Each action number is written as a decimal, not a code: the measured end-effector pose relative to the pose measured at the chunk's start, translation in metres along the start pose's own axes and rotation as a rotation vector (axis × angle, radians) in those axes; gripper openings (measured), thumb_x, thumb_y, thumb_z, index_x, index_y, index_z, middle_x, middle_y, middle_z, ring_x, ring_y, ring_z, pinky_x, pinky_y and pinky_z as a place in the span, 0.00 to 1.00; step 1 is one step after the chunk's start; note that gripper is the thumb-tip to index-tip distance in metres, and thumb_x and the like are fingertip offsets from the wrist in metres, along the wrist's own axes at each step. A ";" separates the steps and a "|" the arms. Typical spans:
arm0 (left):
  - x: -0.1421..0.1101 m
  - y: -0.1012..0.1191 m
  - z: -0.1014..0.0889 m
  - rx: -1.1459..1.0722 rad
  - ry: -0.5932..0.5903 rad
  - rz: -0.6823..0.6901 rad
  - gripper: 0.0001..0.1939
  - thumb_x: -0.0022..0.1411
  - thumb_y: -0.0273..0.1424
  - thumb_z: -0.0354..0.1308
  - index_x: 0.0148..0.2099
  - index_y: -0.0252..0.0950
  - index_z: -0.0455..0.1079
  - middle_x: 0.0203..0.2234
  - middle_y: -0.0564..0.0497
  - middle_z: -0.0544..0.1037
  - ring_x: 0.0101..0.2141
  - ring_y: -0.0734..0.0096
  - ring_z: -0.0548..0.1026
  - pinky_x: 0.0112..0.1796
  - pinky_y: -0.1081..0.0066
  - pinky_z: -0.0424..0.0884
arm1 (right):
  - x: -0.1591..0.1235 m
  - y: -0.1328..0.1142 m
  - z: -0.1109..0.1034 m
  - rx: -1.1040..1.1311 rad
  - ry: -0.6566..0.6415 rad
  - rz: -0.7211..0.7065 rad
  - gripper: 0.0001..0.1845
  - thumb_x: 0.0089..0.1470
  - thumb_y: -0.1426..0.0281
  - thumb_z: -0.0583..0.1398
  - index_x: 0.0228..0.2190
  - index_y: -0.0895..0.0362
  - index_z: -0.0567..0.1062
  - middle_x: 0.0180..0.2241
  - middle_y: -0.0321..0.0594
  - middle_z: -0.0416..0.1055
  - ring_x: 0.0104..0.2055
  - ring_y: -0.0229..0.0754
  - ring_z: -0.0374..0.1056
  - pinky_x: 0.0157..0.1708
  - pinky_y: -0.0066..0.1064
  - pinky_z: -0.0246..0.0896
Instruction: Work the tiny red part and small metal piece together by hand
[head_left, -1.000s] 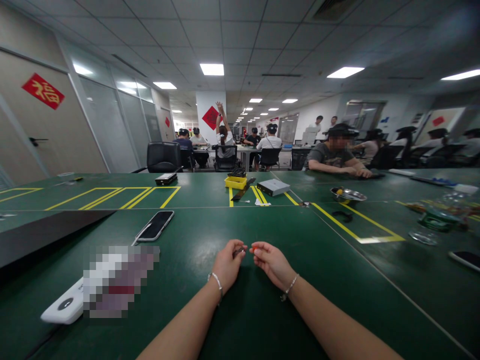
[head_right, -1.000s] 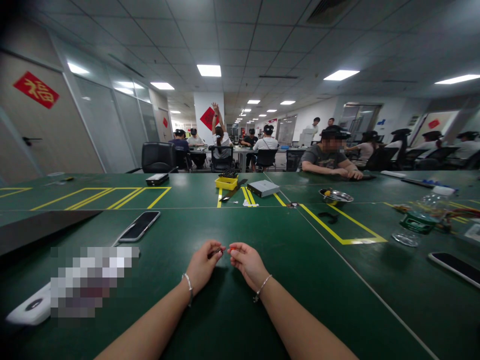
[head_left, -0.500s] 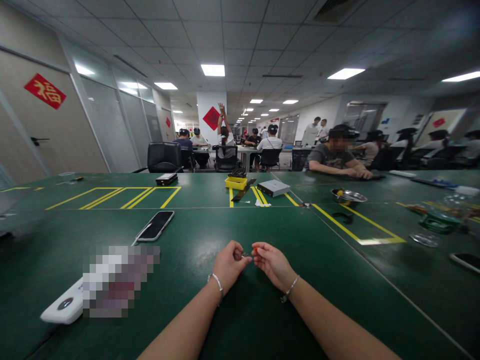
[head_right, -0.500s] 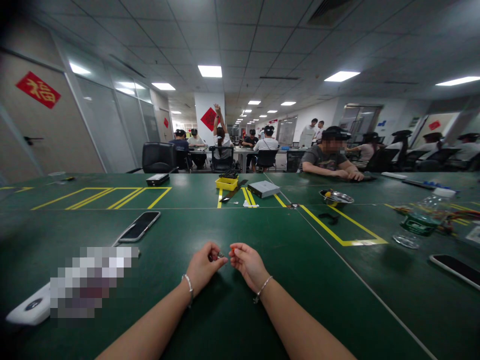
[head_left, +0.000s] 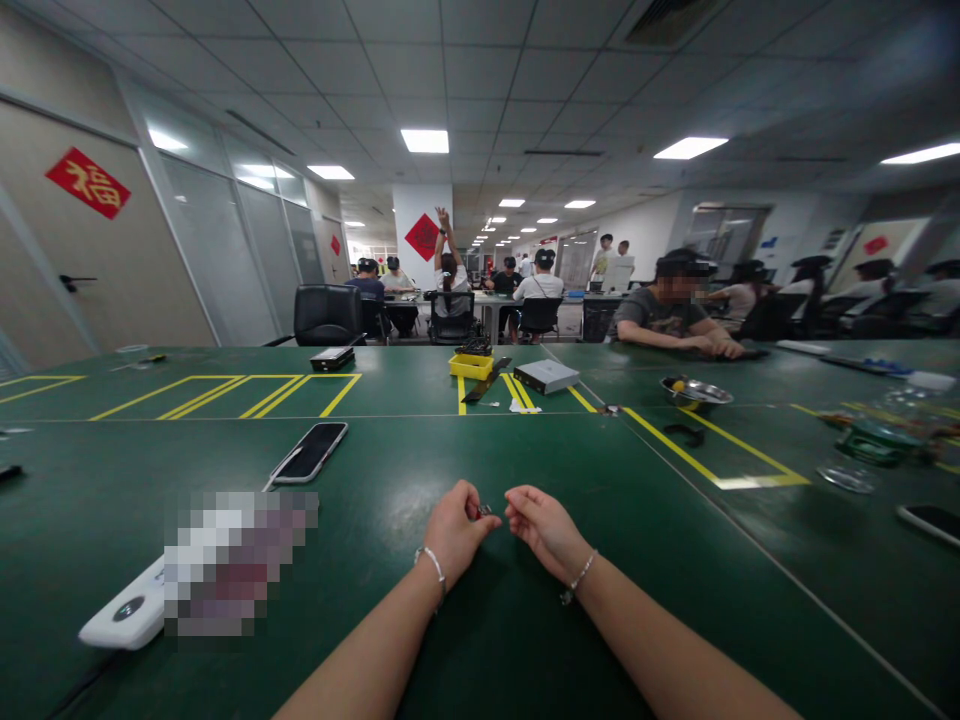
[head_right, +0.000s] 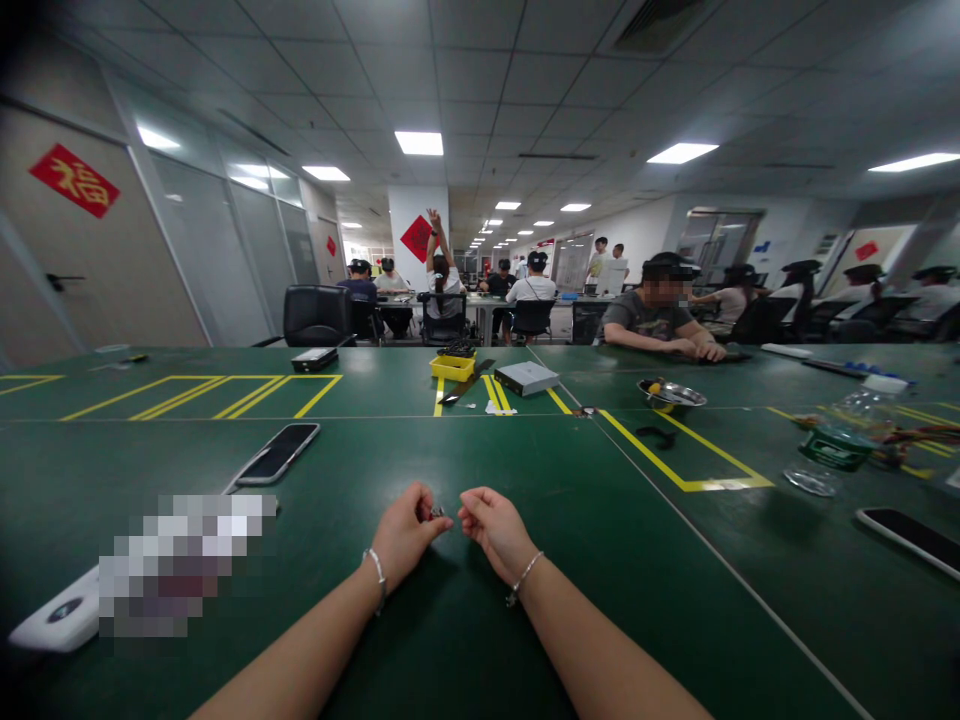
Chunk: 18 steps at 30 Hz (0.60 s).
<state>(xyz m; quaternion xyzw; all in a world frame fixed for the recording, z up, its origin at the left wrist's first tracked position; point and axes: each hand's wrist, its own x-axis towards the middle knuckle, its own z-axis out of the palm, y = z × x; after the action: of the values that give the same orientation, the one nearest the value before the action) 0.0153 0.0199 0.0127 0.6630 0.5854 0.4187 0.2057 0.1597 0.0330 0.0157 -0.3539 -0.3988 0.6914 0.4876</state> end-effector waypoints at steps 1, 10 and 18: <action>0.000 -0.001 0.000 -0.004 0.003 -0.002 0.13 0.41 0.31 0.59 0.25 0.36 0.56 0.17 0.61 0.61 0.20 0.80 0.60 0.23 0.78 0.54 | 0.000 0.000 0.000 0.000 -0.007 -0.002 0.10 0.40 0.66 0.60 0.24 0.60 0.67 0.19 0.33 0.65 0.20 0.28 0.59 0.23 0.23 0.53; 0.001 -0.006 0.003 -0.133 0.016 0.038 0.13 0.45 0.31 0.56 0.36 0.38 0.59 0.19 0.60 0.64 0.22 0.78 0.65 0.25 0.77 0.59 | 0.003 -0.001 -0.001 0.028 0.014 0.021 0.09 0.40 0.68 0.58 0.28 0.58 0.68 0.22 0.36 0.68 0.22 0.31 0.62 0.25 0.25 0.55; 0.000 -0.002 0.000 -0.298 -0.076 0.021 0.08 0.54 0.29 0.47 0.39 0.38 0.58 0.30 0.52 0.74 0.32 0.74 0.72 0.34 0.72 0.65 | 0.003 0.000 -0.002 0.033 0.010 0.032 0.10 0.41 0.68 0.58 0.30 0.59 0.68 0.24 0.37 0.69 0.23 0.31 0.63 0.26 0.26 0.56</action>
<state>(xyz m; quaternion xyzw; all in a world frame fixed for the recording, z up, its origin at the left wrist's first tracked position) 0.0141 0.0202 0.0114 0.6469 0.5016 0.4775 0.3193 0.1606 0.0360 0.0141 -0.3555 -0.3791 0.7038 0.4842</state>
